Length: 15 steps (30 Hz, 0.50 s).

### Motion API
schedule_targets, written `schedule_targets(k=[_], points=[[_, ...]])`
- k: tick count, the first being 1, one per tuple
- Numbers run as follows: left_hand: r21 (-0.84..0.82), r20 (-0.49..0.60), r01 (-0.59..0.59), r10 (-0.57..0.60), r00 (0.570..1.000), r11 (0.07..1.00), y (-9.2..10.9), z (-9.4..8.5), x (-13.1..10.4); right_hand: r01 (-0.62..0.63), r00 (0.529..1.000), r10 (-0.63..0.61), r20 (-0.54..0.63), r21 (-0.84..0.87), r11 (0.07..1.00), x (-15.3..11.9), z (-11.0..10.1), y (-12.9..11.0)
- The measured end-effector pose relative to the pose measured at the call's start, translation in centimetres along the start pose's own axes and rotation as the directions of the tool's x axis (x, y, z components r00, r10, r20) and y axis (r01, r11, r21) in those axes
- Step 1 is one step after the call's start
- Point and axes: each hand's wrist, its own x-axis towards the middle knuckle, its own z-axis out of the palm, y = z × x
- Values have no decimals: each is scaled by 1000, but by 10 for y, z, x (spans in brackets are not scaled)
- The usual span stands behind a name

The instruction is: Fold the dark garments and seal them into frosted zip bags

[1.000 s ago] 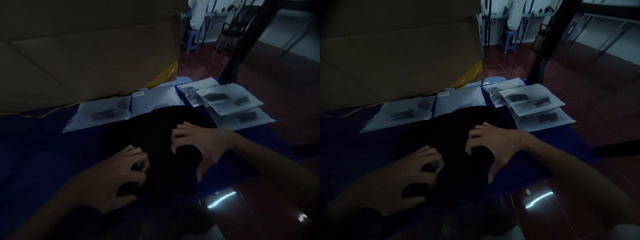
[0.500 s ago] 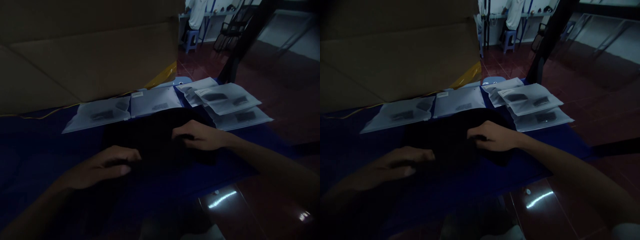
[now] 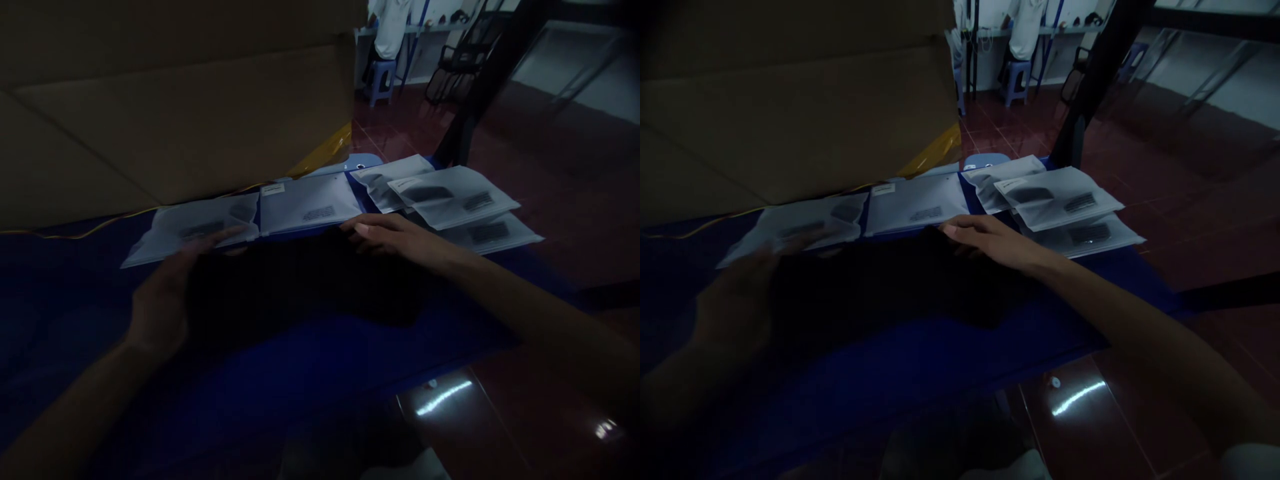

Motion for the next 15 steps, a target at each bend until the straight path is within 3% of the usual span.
schedule_targets(k=[3,6,8,11,15], points=[[-54,-99,35,-40,994,998,6,5,-3,181,963,-137,231,-181,967,-8,-10,-8],[155,-194,-98,128,973,983,12,10,-6,355,868,-134,479,-409,841,-16,-21,-17],[248,-127,-225,262,957,942,14,14,-8,434,816,-86,571,-509,744,-21,-27,-21],[224,51,-358,356,933,906,14,21,-12,466,802,-26,596,-599,651,-24,-30,-22],[236,237,-435,382,893,869,10,32,-14,428,872,-81,482,-673,604,-19,-27,-14]])
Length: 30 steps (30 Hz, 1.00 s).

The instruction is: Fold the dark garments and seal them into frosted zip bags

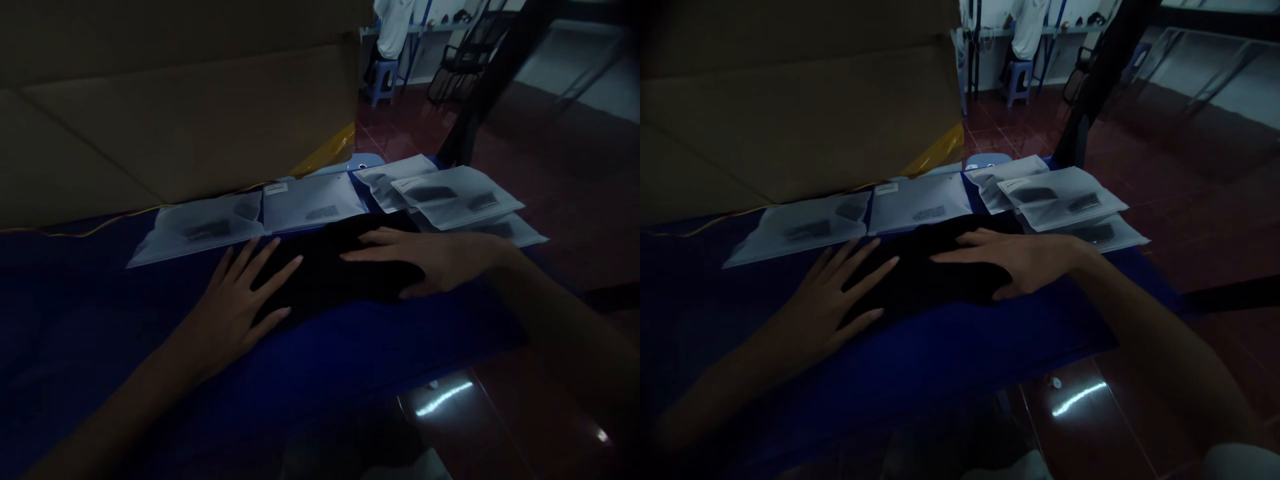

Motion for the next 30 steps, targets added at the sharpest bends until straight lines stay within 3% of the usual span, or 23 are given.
schedule_targets(k=[6,8,12,14,17,20,23,27,30], points=[[36,50,-39,37,998,999,-8,7,-4,-16,979,33,-201,87,996,5,-1,6],[38,54,-43,40,998,998,-10,8,-5,-18,982,39,-184,117,993,-1,-6,8],[41,64,-38,36,997,998,-12,7,-6,10,999,-13,30,93,996,-8,-9,12],[26,94,-37,34,995,999,-12,4,-6,-15,1000,15,9,75,997,-7,-7,13],[-3,107,-32,32,994,999,-12,0,-6,-69,986,78,-148,67,995,0,-5,14],[-11,100,-36,36,994,999,-14,0,-6,-16,928,69,-366,147,989,5,-4,14],[17,99,-55,53,994,998,-17,2,-7,4,812,106,-573,188,982,10,-1,14],[21,126,-50,47,991,999,-14,-2,-6,-193,774,155,-614,5,981,17,10,14],[3,144,-23,22,989,1000,-10,-8,-6,-381,737,117,-666,-266,886,24,23,14]])
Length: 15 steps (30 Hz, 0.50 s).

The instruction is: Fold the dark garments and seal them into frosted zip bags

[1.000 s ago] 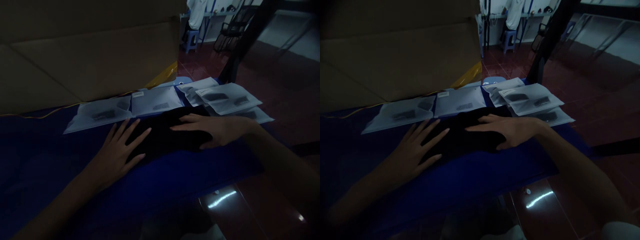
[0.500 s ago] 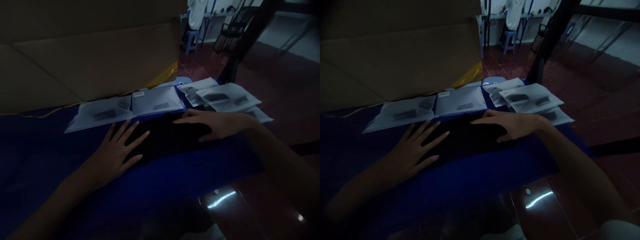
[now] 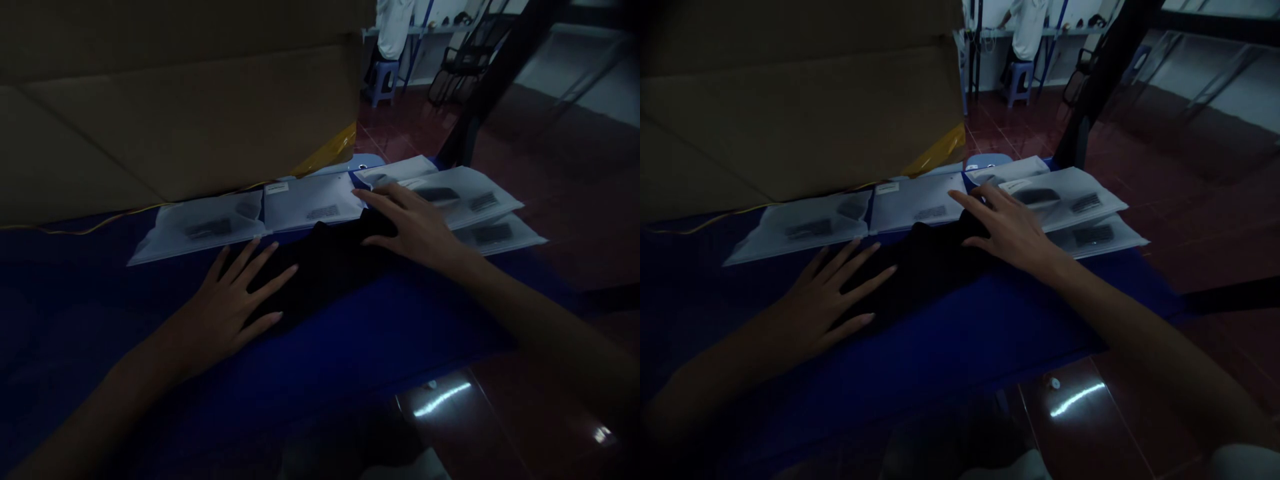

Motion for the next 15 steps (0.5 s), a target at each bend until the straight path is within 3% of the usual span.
schedule_targets(k=[3,7,10,13,15], points=[[-2,-22,9,-9,1000,1000,1,-1,0,-21,1000,18,-22,-158,987,-4,9,-9],[14,-41,-37,37,998,999,-2,3,0,-49,997,58,54,-148,988,-8,12,-25],[13,-52,-40,41,998,999,-4,7,1,-58,998,59,4,-111,992,-10,12,-37],[25,-65,-57,59,996,998,-5,11,1,86,993,-86,-80,4,996,-13,14,-48],[36,-64,-68,70,995,997,-4,13,1,211,977,-209,-34,102,972,-15,17,-54]])
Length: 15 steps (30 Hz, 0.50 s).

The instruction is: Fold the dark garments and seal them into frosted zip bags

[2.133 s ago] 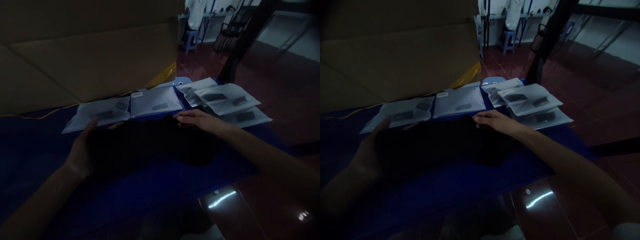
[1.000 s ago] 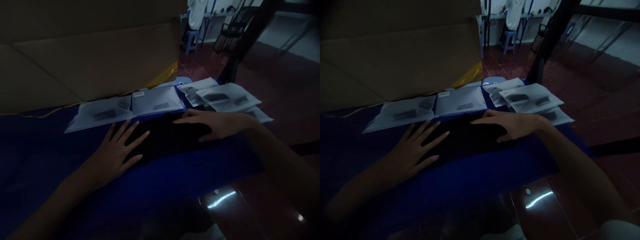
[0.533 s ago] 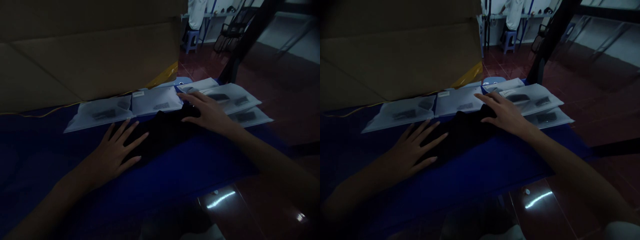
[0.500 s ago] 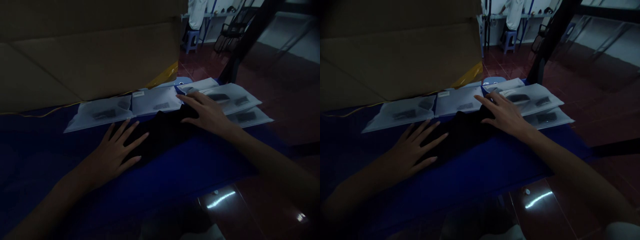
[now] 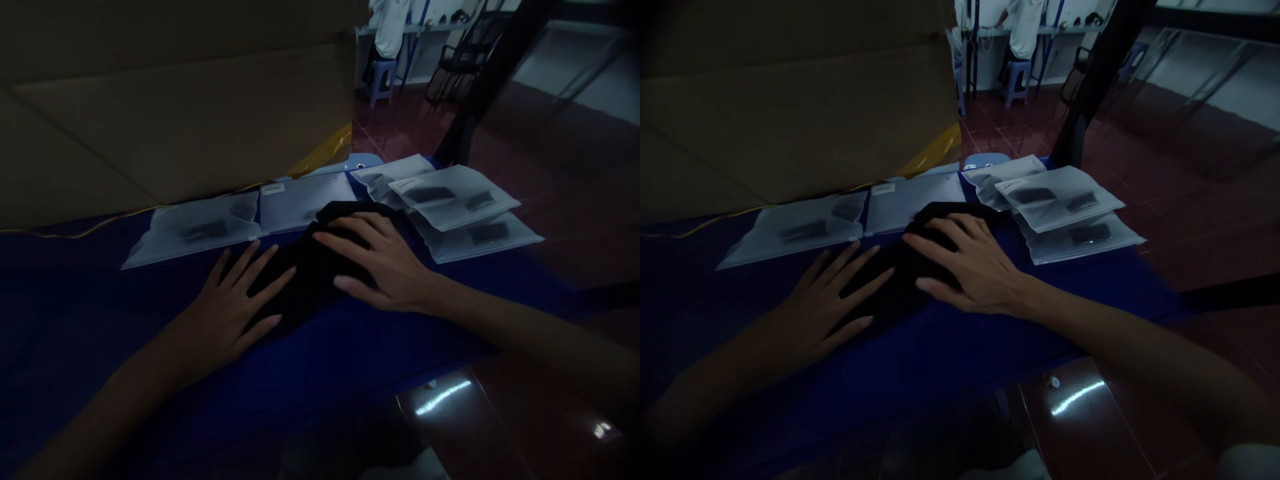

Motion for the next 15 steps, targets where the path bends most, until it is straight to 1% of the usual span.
schedule_targets(k=[2,4,5,7,10,13,15], points=[[13,-8,-8,8,1000,1000,1,2,0,42,992,-47,115,44,998,-1,5,-4],[30,-21,6,-6,1000,1000,3,4,0,5,977,-6,213,4,1000,-1,11,-5],[40,-28,25,-24,999,999,4,5,0,-27,970,33,241,-30,999,-2,13,-5],[57,-40,76,-74,996,995,5,8,0,-91,958,118,263,-110,990,-1,14,-5],[70,-50,151,-147,988,986,4,11,-1,-169,939,224,259,-221,961,-1,10,-7],[57,-54,203,-200,978,978,2,12,-2,-217,923,297,245,-307,927,0,5,-12],[37,-56,220,-217,974,975,2,9,-2,-230,918,323,230,-354,906,0,2,-14]])
